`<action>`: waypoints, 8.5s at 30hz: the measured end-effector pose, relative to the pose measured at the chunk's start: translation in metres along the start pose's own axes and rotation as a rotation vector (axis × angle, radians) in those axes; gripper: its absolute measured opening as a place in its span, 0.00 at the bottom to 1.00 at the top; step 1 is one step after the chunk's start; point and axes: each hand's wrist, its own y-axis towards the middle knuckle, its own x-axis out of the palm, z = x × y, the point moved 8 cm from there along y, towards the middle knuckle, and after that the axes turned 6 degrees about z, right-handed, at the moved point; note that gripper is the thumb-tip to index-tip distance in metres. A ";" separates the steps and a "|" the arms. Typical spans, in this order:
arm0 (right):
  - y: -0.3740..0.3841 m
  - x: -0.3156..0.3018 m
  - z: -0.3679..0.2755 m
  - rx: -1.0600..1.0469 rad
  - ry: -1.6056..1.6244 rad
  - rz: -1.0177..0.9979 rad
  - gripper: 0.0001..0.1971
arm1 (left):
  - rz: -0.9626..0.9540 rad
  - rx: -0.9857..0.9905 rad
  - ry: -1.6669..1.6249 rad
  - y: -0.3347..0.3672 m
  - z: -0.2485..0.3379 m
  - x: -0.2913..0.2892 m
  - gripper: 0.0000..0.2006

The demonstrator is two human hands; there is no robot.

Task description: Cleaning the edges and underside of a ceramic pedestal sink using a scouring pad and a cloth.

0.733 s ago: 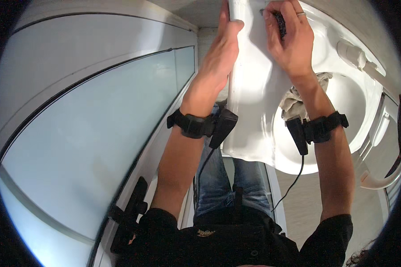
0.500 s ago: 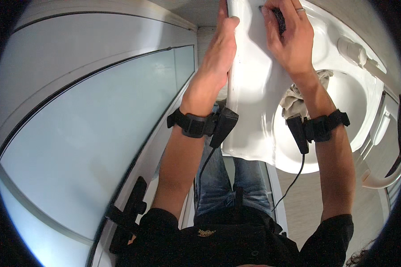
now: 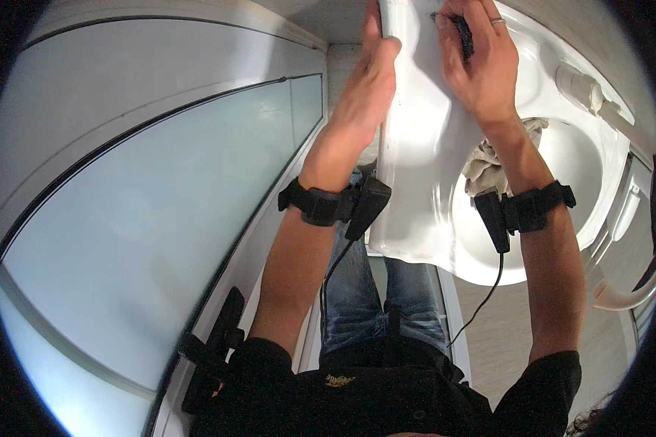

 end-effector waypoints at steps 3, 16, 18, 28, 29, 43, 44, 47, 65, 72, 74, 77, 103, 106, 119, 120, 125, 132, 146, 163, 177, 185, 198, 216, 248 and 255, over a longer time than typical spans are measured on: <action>0.001 0.000 -0.003 0.017 -0.001 -0.006 0.05 | 0.061 -0.064 0.007 0.001 0.003 -0.002 0.32; 0.000 -0.002 0.002 -0.041 0.028 0.026 0.06 | 0.291 0.241 0.383 -0.011 0.042 -0.032 0.20; 0.000 -0.002 0.001 -0.025 0.007 0.015 0.06 | 0.314 0.295 0.544 -0.011 0.061 -0.027 0.14; 0.001 0.000 -0.002 0.010 -0.002 -0.020 0.06 | 0.372 0.548 0.722 -0.014 0.075 -0.024 0.07; 0.001 0.001 -0.001 0.010 -0.006 -0.020 0.06 | 0.354 0.551 0.719 -0.013 0.073 -0.025 0.07; 0.002 0.002 -0.001 0.006 0.022 0.007 0.06 | 0.313 0.538 0.609 -0.009 0.068 -0.031 0.08; 0.002 0.002 -0.002 0.006 0.022 0.006 0.06 | 0.286 0.501 0.626 -0.007 0.066 -0.031 0.09; 0.002 0.001 -0.004 0.017 -0.010 0.004 0.06 | 0.278 0.440 0.584 -0.005 0.060 -0.032 0.09; 0.002 0.000 -0.003 -0.005 -0.022 0.014 0.06 | 0.330 0.410 0.523 -0.010 0.065 -0.025 0.09; 0.002 0.003 -0.002 -0.012 -0.051 0.006 0.06 | 0.317 0.499 0.546 -0.008 0.063 -0.031 0.10; 0.001 0.003 0.000 0.005 -0.039 0.002 0.06 | 0.343 0.386 0.384 -0.008 0.054 -0.034 0.08; 0.001 0.004 -0.003 -0.011 -0.061 -0.008 0.06 | 0.385 0.244 0.233 -0.006 0.038 -0.036 0.08; 0.002 0.001 0.000 -0.022 0.007 0.022 0.07 | 0.333 -0.039 -0.190 -0.001 0.012 -0.030 0.11; 0.002 0.000 -0.001 -0.014 -0.043 0.009 0.06 | 0.335 -0.047 -0.161 -0.003 0.011 -0.028 0.11; 0.002 0.002 -0.002 -0.026 -0.026 0.005 0.08 | 0.331 0.015 -0.249 -0.006 0.017 -0.022 0.10; 0.002 0.001 -0.002 -0.039 -0.030 0.011 0.08 | 0.325 0.009 -0.287 -0.006 0.017 -0.020 0.10; 0.002 0.000 -0.003 -0.060 -0.049 0.007 0.08 | 0.336 -0.026 -0.280 0.000 0.016 -0.022 0.10; 0.002 -0.001 0.000 -0.026 -0.035 0.014 0.07 | 0.317 0.036 -0.278 -0.010 0.011 -0.019 0.10; 0.003 0.004 -0.002 -0.012 -0.041 0.009 0.06 | 0.224 0.010 -0.400 -0.037 -0.003 -0.020 0.14; 0.003 0.002 -0.004 -0.031 -0.045 0.010 0.06 | 0.182 -0.241 -0.211 -0.042 -0.033 -0.021 0.25; 0.002 0.001 -0.001 -0.022 -0.024 0.011 0.06 | 0.042 -0.188 -0.143 -0.049 -0.023 -0.008 0.29; 0.000 0.005 0.000 -0.037 -0.043 0.009 0.06 | 0.025 -0.138 -0.218 -0.050 -0.028 -0.013 0.27; -0.002 -0.006 0.014 -0.036 -0.061 0.027 0.05 | -0.075 -0.057 0.050 -0.062 -0.016 0.007 0.35; -0.117 -0.026 -0.054 0.000 0.192 -0.381 0.09 | -0.066 0.055 0.141 -0.141 -0.068 0.006 0.39; -0.078 -0.001 -0.048 0.054 0.148 -0.247 0.06 | 0.287 0.094 0.178 -0.161 -0.070 -0.008 0.28; -0.109 0.001 -0.067 -0.047 0.209 -0.399 0.07 | 0.324 0.169 0.219 -0.163 -0.068 -0.014 0.27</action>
